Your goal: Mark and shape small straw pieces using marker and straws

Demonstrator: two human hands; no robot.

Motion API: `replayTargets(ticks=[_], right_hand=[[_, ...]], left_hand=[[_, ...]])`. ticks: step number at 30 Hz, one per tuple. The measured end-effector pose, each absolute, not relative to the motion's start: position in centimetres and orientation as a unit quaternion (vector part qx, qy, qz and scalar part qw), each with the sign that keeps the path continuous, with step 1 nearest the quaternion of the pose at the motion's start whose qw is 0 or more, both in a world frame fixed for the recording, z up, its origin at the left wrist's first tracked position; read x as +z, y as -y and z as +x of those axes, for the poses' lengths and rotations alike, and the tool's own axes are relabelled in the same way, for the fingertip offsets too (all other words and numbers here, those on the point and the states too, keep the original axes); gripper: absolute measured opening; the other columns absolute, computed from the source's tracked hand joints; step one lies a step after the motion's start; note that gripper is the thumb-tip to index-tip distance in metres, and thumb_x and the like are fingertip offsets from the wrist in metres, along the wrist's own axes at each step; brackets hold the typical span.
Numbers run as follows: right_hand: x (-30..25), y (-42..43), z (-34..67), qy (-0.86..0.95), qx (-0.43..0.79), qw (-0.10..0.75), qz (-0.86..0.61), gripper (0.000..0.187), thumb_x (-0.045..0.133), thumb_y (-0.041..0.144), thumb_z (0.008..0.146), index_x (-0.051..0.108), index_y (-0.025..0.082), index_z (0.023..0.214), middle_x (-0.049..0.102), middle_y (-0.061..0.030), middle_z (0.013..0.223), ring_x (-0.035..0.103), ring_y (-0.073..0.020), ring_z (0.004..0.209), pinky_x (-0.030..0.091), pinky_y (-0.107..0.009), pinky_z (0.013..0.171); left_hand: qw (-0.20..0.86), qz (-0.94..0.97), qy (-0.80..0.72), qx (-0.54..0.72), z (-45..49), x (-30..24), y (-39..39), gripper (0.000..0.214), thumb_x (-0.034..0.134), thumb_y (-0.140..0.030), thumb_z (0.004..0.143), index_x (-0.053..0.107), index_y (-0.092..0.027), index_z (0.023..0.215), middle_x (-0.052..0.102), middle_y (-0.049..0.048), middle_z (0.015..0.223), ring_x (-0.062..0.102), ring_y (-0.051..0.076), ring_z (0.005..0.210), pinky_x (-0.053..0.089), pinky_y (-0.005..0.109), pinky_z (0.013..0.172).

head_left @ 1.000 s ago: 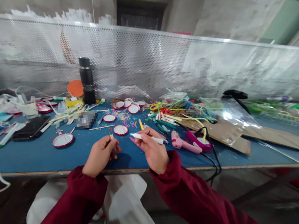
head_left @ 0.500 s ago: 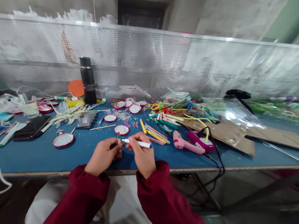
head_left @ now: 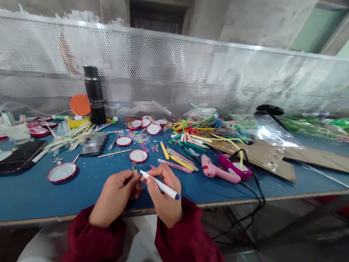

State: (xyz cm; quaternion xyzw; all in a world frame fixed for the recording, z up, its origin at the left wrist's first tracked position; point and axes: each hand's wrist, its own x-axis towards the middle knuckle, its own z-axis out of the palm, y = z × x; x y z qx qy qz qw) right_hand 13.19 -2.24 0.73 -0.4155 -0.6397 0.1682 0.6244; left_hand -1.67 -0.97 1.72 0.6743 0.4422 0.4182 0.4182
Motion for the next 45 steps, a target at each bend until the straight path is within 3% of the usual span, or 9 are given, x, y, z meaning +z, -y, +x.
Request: replayTargets(ticks=[4,33,39,45], right_hand=[[0.90,2.40,13.04,0.685,0.104,0.601,-0.398,0.006,0.058,0.023,0.087,0.061,0.023,0.083,0.067,-0.0002,0.078,0.062,-0.0180,0.081,0.042,-0.041,0.098],[0.83,2.14,12.93,0.712,0.082,0.576,-0.393,0.006,0.058,0.023,0.090,0.061,0.024,0.085,0.070,0.0010,0.081,0.064,-0.0168,0.079,0.037,-0.043,0.102],[0.63,2.38,13.05,0.660,0.054,0.639,-0.392,0.005,0.057,0.021,0.087,0.059,0.024,0.084,0.069,-0.0006,0.079,0.064,-0.0191,0.081,0.041,-0.043,0.097],[0.76,2.30,12.99,0.689,0.047,0.606,-0.395,0.007,0.057,0.021,0.087,0.058,0.025,0.083,0.068,0.0010,0.076,0.062,-0.0179,0.077,0.041,-0.041,0.094]], left_hand=[[0.396,0.679,-0.464,0.409,-1.74,1.52,0.96,0.034,0.050,-0.043,0.092,0.055,-0.019,0.067,0.056,-0.0035,0.057,0.050,0.012,0.054,0.036,0.022,0.051],[0.386,0.683,-0.465,0.410,-1.88,1.14,0.89,0.027,0.051,-0.032,0.088,0.053,-0.020,0.065,0.056,-0.0035,0.057,0.049,0.012,0.053,0.036,0.022,0.051],[0.404,0.670,-0.455,0.425,-1.81,1.50,0.98,0.037,0.048,-0.043,0.092,0.055,-0.019,0.065,0.054,-0.0026,0.055,0.049,0.012,0.052,0.036,0.024,0.052],[0.374,0.680,-0.474,0.416,-1.98,1.17,0.86,0.039,0.050,-0.045,0.092,0.053,-0.019,0.063,0.052,-0.0032,0.055,0.045,0.012,0.053,0.033,0.024,0.051]])
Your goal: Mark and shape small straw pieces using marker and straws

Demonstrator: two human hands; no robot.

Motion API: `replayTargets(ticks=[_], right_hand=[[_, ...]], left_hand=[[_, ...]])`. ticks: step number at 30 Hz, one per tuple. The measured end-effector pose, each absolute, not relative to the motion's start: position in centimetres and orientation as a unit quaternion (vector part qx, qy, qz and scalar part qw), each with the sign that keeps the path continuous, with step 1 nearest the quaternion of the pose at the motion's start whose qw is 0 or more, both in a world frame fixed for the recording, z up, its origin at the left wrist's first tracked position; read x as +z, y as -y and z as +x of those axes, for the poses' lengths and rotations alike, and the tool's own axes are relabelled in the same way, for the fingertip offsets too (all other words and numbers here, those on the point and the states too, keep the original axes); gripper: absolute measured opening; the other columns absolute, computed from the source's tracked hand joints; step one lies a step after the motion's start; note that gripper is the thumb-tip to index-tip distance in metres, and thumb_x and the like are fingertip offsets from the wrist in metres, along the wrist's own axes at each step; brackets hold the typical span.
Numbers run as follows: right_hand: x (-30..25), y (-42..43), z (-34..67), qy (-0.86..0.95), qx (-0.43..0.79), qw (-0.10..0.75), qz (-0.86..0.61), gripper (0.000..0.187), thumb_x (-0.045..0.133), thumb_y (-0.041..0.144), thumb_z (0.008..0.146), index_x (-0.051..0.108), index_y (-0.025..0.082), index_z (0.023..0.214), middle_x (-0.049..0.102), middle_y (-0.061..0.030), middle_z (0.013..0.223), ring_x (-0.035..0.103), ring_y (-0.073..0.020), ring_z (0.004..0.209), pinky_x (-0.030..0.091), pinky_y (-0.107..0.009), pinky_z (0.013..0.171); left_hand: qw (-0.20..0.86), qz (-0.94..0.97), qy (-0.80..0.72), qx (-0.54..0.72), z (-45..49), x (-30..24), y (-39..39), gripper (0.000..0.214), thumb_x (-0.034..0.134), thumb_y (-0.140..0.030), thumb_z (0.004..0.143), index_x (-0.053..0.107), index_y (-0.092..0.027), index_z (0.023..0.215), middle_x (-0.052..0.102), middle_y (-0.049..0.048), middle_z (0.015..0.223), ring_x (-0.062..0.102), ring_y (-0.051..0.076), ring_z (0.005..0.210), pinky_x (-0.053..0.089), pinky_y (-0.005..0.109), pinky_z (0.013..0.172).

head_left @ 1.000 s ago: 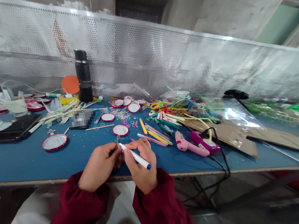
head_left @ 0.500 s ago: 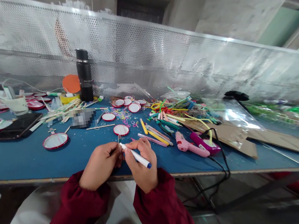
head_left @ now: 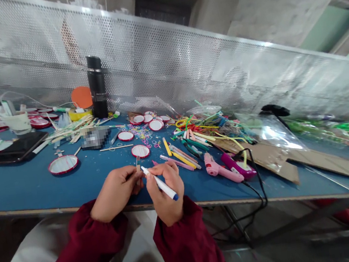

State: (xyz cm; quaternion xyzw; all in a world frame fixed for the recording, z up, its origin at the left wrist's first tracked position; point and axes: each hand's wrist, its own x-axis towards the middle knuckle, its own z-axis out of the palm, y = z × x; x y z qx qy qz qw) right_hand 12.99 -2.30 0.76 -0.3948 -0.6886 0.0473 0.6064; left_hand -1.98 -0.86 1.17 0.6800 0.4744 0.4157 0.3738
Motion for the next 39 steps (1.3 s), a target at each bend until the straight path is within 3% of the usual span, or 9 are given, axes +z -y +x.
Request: replayTargets(ticks=[8,39], right_hand=[[0.69,2.19,12.88,0.700,0.049,0.592,-0.397,0.005,0.058,0.022,0.088,0.060,0.025,0.085,0.070,0.0009,0.080,0.063,-0.0174,0.078,0.036,-0.043,0.100],[0.88,2.01,12.69,0.699,0.039,0.603,-0.382,0.007,0.058,0.018,0.088,0.061,0.021,0.082,0.069,0.0012,0.078,0.060,-0.0149,0.076,0.041,-0.040,0.096]], left_hand=[[0.363,0.686,-0.480,0.409,-1.87,1.21,0.97,0.038,0.049,-0.045,0.093,0.054,-0.019,0.065,0.052,-0.0038,0.057,0.044,0.012,0.054,0.033,0.023,0.052],[0.331,0.702,-0.491,0.396,-1.96,0.97,1.05,0.039,0.047,-0.043,0.094,0.049,-0.018,0.064,0.049,-0.0051,0.056,0.040,0.010,0.054,0.031,0.023,0.051]])
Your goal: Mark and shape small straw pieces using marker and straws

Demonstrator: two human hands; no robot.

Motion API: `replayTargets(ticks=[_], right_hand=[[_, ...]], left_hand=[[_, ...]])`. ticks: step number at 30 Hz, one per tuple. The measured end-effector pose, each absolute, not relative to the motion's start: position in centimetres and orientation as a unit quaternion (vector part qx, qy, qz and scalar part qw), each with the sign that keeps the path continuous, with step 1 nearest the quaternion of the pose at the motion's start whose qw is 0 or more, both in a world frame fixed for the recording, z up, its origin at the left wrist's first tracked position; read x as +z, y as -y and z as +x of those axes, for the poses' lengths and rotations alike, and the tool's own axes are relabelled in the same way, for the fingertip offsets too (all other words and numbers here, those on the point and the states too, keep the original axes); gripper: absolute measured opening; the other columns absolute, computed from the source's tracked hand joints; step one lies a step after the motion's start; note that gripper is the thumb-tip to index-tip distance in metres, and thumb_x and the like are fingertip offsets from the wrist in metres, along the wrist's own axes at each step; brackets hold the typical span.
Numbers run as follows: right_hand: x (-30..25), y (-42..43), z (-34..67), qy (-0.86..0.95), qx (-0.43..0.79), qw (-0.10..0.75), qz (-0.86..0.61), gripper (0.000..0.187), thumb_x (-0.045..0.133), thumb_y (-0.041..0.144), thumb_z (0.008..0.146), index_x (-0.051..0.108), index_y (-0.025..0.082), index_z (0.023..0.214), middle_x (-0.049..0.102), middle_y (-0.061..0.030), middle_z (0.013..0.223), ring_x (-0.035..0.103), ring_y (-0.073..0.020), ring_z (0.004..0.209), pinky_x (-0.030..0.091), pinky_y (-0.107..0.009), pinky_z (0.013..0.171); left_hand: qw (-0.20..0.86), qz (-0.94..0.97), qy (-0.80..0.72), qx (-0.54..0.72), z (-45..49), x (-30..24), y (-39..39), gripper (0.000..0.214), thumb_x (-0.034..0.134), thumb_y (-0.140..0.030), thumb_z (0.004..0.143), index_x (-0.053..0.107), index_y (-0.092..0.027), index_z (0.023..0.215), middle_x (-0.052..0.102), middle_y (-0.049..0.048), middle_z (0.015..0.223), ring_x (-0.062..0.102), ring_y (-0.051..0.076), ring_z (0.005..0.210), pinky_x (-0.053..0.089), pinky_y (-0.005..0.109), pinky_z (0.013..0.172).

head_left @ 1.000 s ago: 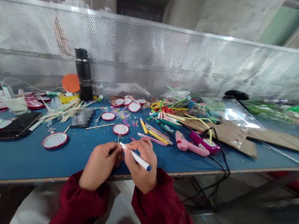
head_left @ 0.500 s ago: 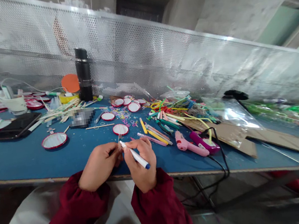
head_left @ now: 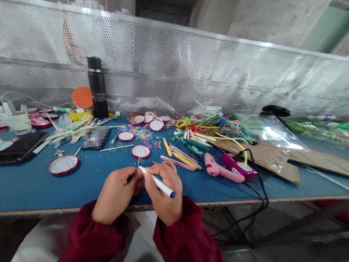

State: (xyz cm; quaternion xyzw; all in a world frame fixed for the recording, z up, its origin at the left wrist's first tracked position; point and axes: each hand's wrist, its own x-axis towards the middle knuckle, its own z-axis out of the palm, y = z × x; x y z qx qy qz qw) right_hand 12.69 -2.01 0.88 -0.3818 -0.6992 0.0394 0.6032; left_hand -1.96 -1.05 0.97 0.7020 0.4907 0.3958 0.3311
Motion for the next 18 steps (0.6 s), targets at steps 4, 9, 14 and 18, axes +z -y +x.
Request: replayTargets(ticks=[4,9,14,18], right_hand=[[0.86,2.12,12.67,0.697,0.046,0.606,-0.381,0.008,0.058,0.018,0.088,0.060,0.021,0.081,0.068,0.0012,0.077,0.060,-0.0152,0.076,0.042,-0.040,0.095],[0.77,2.09,12.71,0.696,0.047,0.606,-0.381,0.008,0.058,0.017,0.088,0.060,0.021,0.082,0.067,0.0011,0.078,0.060,-0.0152,0.078,0.043,-0.039,0.094],[0.88,2.04,12.76,0.698,0.044,0.608,-0.376,0.008,0.058,0.017,0.088,0.060,0.021,0.082,0.067,0.0011,0.077,0.060,-0.0149,0.076,0.044,-0.039,0.093],[0.90,2.05,12.75,0.693,0.044,0.610,-0.383,0.009,0.057,0.017,0.089,0.060,0.021,0.082,0.067,0.0009,0.077,0.060,-0.0155,0.078,0.044,-0.039,0.094]], left_hand=[[0.333,0.701,-0.491,0.395,-1.94,0.86,0.97,0.039,0.047,-0.044,0.094,0.049,-0.019,0.064,0.048,-0.0054,0.056,0.039,0.010,0.054,0.030,0.023,0.051],[0.328,0.706,-0.493,0.388,-1.98,0.81,0.89,0.040,0.047,-0.044,0.094,0.049,-0.019,0.064,0.048,-0.0053,0.056,0.040,0.010,0.054,0.030,0.023,0.051],[0.328,0.707,-0.488,0.392,-1.93,0.91,1.06,0.040,0.046,-0.045,0.095,0.049,-0.019,0.065,0.048,-0.0050,0.057,0.040,0.010,0.055,0.030,0.023,0.051],[0.323,0.711,-0.487,0.391,-1.93,0.90,1.11,0.039,0.046,-0.044,0.095,0.049,-0.019,0.065,0.048,-0.0049,0.057,0.040,0.010,0.055,0.031,0.023,0.052]])
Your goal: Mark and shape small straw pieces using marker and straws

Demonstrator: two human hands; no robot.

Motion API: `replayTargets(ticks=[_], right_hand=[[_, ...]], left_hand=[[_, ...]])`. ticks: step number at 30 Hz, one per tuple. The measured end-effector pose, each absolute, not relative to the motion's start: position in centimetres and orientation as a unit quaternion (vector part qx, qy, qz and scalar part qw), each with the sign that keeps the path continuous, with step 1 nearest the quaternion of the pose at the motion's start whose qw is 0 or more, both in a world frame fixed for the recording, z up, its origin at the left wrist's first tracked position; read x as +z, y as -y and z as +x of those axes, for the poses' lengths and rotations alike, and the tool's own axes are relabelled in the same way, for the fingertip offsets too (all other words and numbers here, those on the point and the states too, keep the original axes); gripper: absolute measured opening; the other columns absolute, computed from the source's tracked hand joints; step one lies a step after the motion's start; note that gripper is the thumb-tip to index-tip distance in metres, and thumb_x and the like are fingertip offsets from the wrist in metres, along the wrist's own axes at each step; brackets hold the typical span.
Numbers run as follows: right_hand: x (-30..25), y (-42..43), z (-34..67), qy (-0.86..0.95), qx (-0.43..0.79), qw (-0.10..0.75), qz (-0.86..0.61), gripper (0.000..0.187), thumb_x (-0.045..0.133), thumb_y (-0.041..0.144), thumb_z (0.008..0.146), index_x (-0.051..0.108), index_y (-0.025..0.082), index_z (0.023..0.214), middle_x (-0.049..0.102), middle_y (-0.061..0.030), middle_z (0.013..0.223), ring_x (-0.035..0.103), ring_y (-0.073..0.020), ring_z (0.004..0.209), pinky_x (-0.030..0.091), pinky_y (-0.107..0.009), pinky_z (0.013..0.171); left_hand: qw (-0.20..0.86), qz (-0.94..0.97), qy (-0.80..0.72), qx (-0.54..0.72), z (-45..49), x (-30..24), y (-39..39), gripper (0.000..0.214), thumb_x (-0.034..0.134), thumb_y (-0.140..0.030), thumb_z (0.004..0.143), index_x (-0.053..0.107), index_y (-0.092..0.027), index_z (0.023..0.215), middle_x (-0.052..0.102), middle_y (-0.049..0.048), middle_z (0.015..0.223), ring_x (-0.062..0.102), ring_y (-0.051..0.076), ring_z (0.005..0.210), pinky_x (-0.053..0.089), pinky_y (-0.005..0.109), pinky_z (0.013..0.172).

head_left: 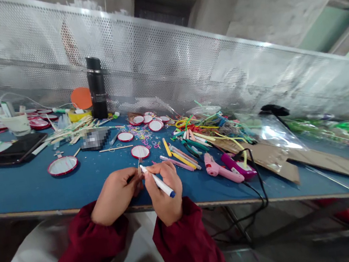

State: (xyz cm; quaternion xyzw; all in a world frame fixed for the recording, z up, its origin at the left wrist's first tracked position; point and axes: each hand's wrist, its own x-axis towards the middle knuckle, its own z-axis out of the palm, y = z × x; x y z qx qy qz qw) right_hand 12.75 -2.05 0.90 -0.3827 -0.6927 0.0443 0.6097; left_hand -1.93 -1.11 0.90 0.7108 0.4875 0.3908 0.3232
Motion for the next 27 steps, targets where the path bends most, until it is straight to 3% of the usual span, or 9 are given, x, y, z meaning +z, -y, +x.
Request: replayTargets(ticks=[27], right_hand=[[0.75,2.05,12.74,0.683,0.045,0.612,-0.395,0.007,0.058,0.019,0.090,0.061,0.022,0.084,0.068,-0.0005,0.080,0.062,-0.0168,0.082,0.046,-0.037,0.090]], left_hand=[[0.290,0.728,-0.486,0.388,-1.89,1.28,1.38,0.041,0.045,-0.042,0.096,0.048,-0.019,0.063,0.049,-0.0044,0.057,0.042,0.011,0.056,0.031,0.023,0.054]])
